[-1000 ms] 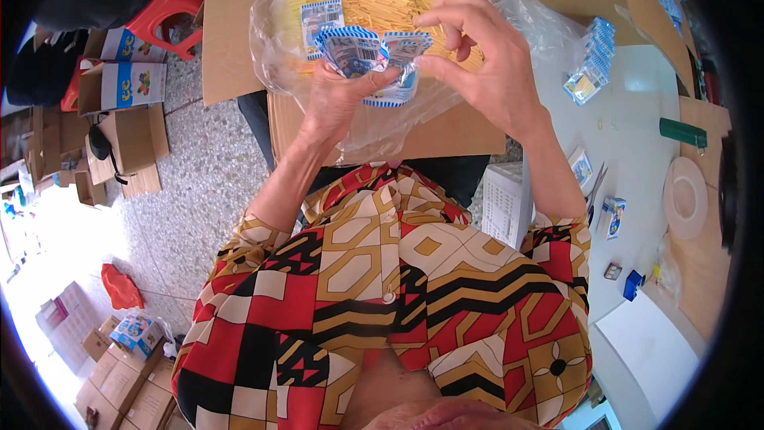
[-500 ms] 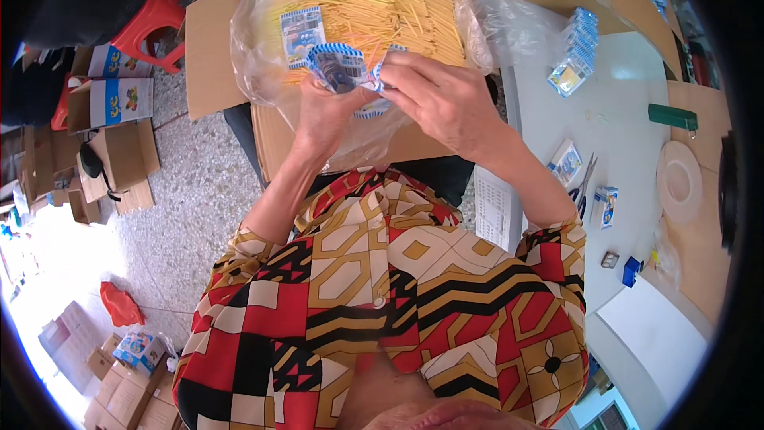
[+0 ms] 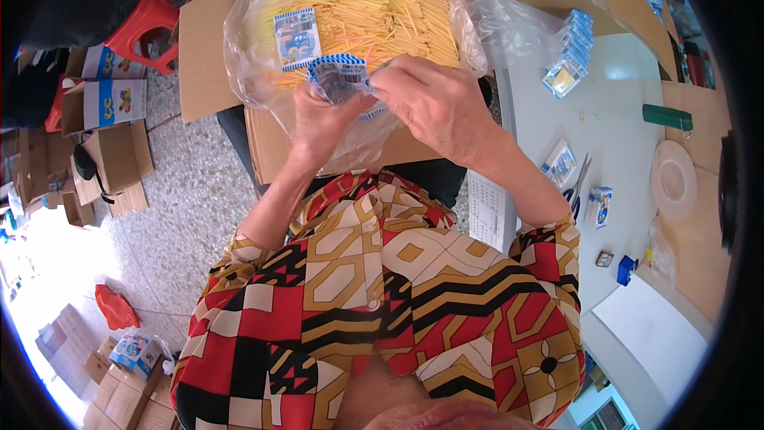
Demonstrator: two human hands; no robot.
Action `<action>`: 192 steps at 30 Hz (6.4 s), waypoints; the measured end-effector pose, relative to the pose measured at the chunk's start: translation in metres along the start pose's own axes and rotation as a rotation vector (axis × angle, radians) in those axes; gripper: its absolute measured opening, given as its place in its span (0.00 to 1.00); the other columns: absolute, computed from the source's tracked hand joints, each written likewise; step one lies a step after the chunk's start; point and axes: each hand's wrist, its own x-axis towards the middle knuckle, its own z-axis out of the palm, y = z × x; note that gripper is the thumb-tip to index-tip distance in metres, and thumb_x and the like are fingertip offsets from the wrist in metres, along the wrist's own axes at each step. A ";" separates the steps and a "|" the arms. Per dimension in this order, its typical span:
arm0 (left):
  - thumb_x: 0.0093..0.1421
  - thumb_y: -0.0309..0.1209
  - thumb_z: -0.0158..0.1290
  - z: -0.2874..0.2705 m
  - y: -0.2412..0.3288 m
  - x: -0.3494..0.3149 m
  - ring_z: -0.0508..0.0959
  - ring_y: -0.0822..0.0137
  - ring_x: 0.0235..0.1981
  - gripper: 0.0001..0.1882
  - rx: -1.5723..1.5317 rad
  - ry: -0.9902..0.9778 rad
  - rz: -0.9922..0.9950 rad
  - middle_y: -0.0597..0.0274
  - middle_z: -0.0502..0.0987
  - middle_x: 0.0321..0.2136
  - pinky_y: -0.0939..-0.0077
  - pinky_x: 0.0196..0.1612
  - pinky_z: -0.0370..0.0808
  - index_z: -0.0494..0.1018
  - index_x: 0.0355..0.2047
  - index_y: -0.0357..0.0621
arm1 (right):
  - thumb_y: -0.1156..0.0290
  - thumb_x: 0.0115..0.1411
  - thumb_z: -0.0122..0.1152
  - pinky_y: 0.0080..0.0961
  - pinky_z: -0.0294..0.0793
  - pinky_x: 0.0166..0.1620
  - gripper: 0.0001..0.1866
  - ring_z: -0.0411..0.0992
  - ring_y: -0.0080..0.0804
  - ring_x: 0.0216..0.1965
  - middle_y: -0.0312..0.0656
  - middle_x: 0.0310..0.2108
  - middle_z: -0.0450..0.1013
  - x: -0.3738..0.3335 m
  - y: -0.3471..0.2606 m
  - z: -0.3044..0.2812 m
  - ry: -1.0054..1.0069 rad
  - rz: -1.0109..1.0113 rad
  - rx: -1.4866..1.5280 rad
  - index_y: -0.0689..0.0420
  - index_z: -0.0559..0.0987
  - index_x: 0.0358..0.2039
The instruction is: Placing thin yellow sticks into small blue packets and organizing them.
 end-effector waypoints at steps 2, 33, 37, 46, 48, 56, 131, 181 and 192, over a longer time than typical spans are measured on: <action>0.48 0.19 0.59 0.004 -0.002 0.001 0.74 0.80 0.28 0.09 -0.032 0.005 0.023 0.70 0.77 0.27 0.84 0.32 0.73 0.76 0.31 0.39 | 0.78 0.47 0.61 0.24 0.73 0.27 0.08 0.72 0.34 0.25 0.37 0.27 0.70 0.001 0.002 0.001 -0.003 0.004 -0.010 0.57 0.74 0.29; 0.45 0.19 0.62 -0.010 -0.005 0.011 0.76 0.77 0.31 0.15 -0.215 0.018 -0.034 0.66 0.78 0.32 0.81 0.35 0.74 0.74 0.35 0.41 | 0.72 0.50 0.55 0.38 0.69 0.46 0.20 0.69 0.50 0.45 0.56 0.40 0.71 0.047 0.209 0.079 -0.235 0.281 -0.296 0.63 0.69 0.44; 0.45 0.19 0.62 -0.012 -0.004 0.010 0.76 0.76 0.31 0.15 -0.223 0.023 -0.039 0.66 0.78 0.31 0.81 0.37 0.74 0.74 0.35 0.40 | 0.77 0.49 0.52 0.42 0.71 0.42 0.15 0.70 0.54 0.42 0.60 0.37 0.71 0.062 0.204 0.089 -0.344 0.338 -0.381 0.65 0.69 0.40; 0.45 0.17 0.61 -0.014 -0.006 0.009 0.76 0.70 0.39 0.24 -0.176 -0.008 -0.063 0.64 0.75 0.37 0.74 0.41 0.74 0.69 0.43 0.43 | 0.84 0.49 0.45 0.45 0.72 0.37 0.13 0.72 0.57 0.38 0.63 0.32 0.71 0.072 0.204 0.104 -0.353 0.397 -0.460 0.70 0.66 0.37; 0.45 0.17 0.61 -0.014 -0.007 0.009 0.76 0.70 0.39 0.24 -0.188 -0.013 -0.061 0.65 0.75 0.37 0.74 0.41 0.74 0.69 0.43 0.43 | 0.82 0.50 0.44 0.46 0.72 0.38 0.15 0.72 0.56 0.38 0.62 0.34 0.72 0.072 0.210 0.109 -0.352 0.390 -0.487 0.68 0.66 0.41; 0.44 0.18 0.62 -0.014 -0.009 0.009 0.76 0.71 0.38 0.23 -0.200 -0.020 -0.052 0.65 0.75 0.36 0.75 0.40 0.74 0.69 0.42 0.43 | 0.74 0.49 0.51 0.38 0.71 0.42 0.19 0.73 0.50 0.37 0.54 0.37 0.73 0.059 0.226 0.094 -0.161 0.461 -0.261 0.64 0.71 0.44; 0.57 0.32 0.54 0.009 0.014 0.026 0.75 0.74 0.29 0.09 -0.008 -0.203 -0.038 0.63 0.77 0.24 0.78 0.38 0.71 0.74 0.34 0.39 | 0.78 0.61 0.45 0.20 0.70 0.43 0.06 0.70 0.20 0.37 0.41 0.36 0.73 -0.063 0.091 -0.052 0.307 0.457 0.702 0.61 0.69 0.39; 0.50 0.22 0.59 0.007 0.006 0.016 0.74 0.81 0.27 0.07 -0.071 -0.057 0.093 0.69 0.78 0.27 0.83 0.33 0.72 0.76 0.32 0.40 | 0.76 0.43 0.67 0.21 0.72 0.29 0.12 0.71 0.27 0.29 0.37 0.33 0.70 0.004 0.009 -0.004 0.229 -0.012 0.042 0.58 0.76 0.29; 0.52 0.25 0.58 0.007 0.006 0.010 0.73 0.81 0.28 0.09 0.079 -0.102 0.018 0.70 0.78 0.28 0.83 0.33 0.72 0.77 0.35 0.39 | 0.79 0.40 0.66 0.20 0.74 0.28 0.11 0.73 0.29 0.28 0.37 0.31 0.70 0.002 0.025 0.005 0.255 -0.161 -0.247 0.59 0.76 0.27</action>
